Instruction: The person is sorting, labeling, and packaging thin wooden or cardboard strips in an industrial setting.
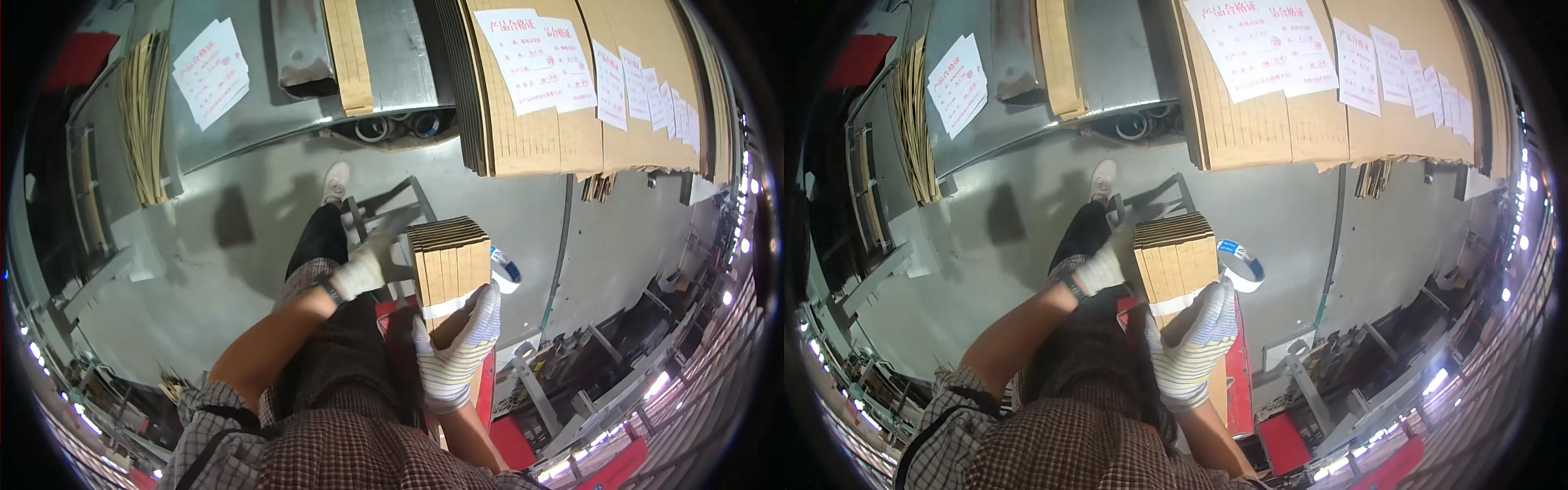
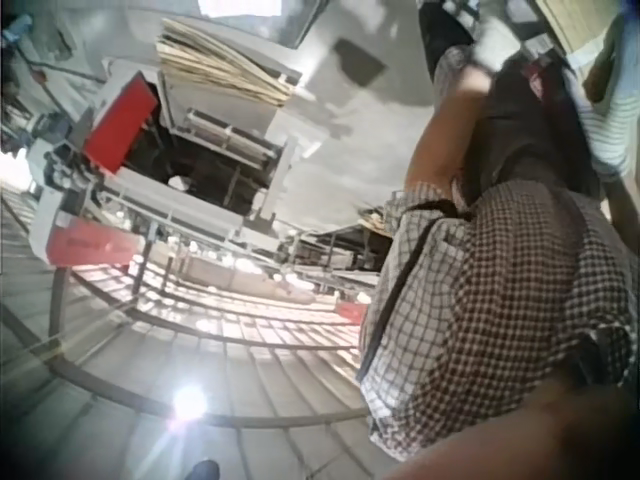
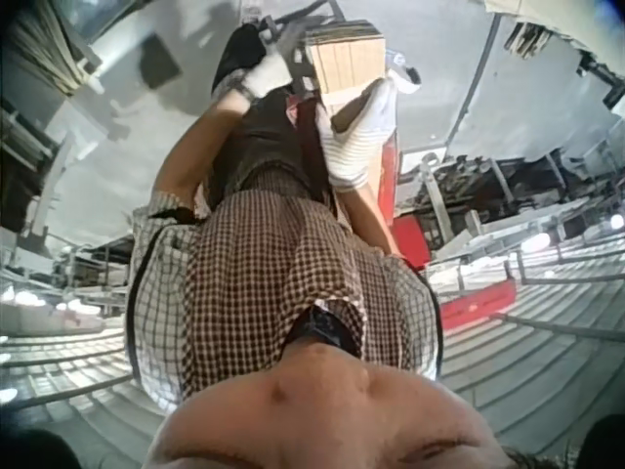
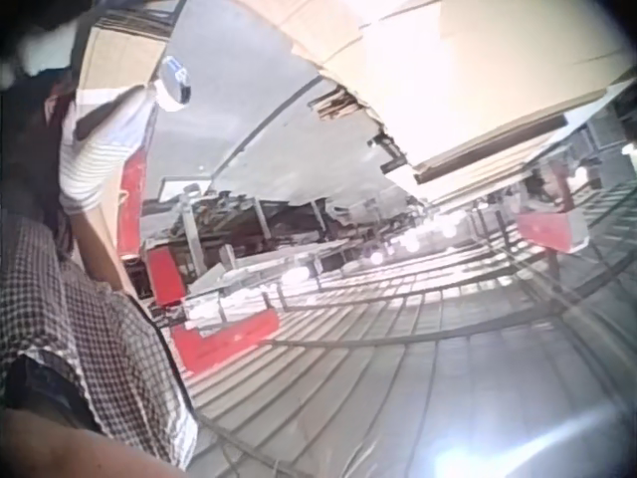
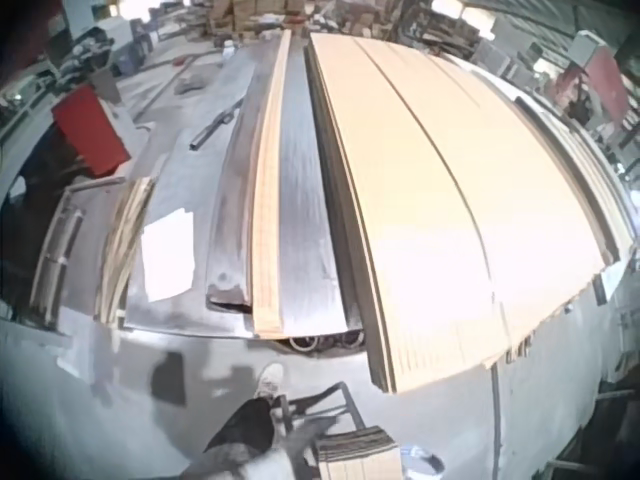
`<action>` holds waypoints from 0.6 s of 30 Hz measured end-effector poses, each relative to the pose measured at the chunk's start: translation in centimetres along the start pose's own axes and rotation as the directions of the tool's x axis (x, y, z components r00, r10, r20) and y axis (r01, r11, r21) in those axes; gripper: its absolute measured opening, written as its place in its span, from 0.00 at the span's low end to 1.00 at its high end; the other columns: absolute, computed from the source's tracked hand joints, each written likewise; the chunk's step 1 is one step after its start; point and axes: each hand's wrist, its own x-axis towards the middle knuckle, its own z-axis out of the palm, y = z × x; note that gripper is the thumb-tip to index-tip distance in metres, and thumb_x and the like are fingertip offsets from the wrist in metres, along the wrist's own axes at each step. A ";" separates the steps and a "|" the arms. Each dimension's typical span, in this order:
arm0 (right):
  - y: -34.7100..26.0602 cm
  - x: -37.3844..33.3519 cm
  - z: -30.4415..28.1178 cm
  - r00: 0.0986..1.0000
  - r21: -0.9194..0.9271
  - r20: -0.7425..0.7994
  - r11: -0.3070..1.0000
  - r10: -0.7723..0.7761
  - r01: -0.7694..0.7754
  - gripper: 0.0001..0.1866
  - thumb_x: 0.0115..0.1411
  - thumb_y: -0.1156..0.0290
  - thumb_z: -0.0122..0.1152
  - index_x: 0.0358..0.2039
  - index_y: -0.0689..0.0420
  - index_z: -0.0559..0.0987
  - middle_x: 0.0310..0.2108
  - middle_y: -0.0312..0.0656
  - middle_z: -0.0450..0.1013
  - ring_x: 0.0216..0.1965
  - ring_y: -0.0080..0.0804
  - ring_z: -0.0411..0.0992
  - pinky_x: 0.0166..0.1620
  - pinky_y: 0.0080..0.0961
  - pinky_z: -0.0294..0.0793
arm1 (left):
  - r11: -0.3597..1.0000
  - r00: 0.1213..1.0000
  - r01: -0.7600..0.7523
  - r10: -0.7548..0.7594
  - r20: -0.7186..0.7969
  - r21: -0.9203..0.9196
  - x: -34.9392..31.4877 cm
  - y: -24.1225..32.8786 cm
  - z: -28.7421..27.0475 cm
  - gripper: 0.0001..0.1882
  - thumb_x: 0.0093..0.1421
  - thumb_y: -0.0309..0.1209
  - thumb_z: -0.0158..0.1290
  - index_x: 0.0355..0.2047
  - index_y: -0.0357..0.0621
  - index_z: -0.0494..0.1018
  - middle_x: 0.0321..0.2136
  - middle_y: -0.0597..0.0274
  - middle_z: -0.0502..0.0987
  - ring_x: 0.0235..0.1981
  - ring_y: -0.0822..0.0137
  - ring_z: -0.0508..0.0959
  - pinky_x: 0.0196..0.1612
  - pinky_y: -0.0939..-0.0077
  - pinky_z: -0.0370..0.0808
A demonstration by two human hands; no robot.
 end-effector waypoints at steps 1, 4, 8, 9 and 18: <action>0.0 -0.1 0.2 1.000 0.003 0.000 1.000 0.010 -0.010 0.56 0.43 0.76 0.73 0.68 0.66 0.49 0.65 0.55 0.53 0.66 0.50 0.54 0.67 0.39 0.52 | 0.988 0.989 -0.063 0.043 0.143 0.141 0.8 0.7 3.2 0.20 0.61 0.34 0.55 0.51 0.38 0.68 0.45 0.57 0.76 0.48 0.63 0.76 0.52 0.69 0.75; 0.2 0.0 0.3 0.998 -0.017 -0.047 0.999 -0.031 0.030 0.54 0.44 0.74 0.72 0.68 0.66 0.50 0.64 0.55 0.54 0.65 0.50 0.55 0.66 0.40 0.54 | 0.828 0.821 -0.338 0.028 0.570 0.448 2.4 1.4 9.9 0.27 0.65 0.32 0.50 0.63 0.37 0.60 0.53 0.55 0.73 0.56 0.63 0.72 0.58 0.70 0.70; -1.6 0.5 0.6 0.993 -0.088 -0.046 0.991 -0.107 0.102 0.54 0.44 0.71 0.72 0.67 0.66 0.50 0.62 0.57 0.58 0.64 0.53 0.57 0.64 0.41 0.57 | 0.814 0.953 -0.233 0.081 0.293 0.532 1.1 0.8 -2.4 0.17 0.67 0.28 0.49 0.54 0.37 0.71 0.45 0.60 0.79 0.46 0.67 0.78 0.50 0.76 0.74; -0.2 0.6 0.4 0.992 -0.112 -0.068 0.989 -0.107 0.099 0.53 0.43 0.71 0.72 0.67 0.66 0.52 0.62 0.58 0.58 0.62 0.55 0.58 0.63 0.42 0.58 | 0.682 0.971 -0.234 0.195 0.136 0.692 -1.3 1.0 -1.8 0.13 0.66 0.27 0.50 0.49 0.38 0.76 0.43 0.61 0.80 0.44 0.68 0.79 0.49 0.78 0.75; -2.3 1.2 -0.8 0.981 0.548 -0.190 0.834 0.048 0.065 0.39 0.45 0.63 0.73 0.55 0.66 0.65 0.43 0.54 0.68 0.43 0.56 0.67 0.48 0.49 0.65 | -0.072 0.827 -0.425 0.376 0.419 0.902 -14.8 3.0 11.7 0.10 0.53 0.29 0.58 0.35 0.42 0.72 0.31 0.51 0.76 0.33 0.58 0.79 0.36 0.64 0.75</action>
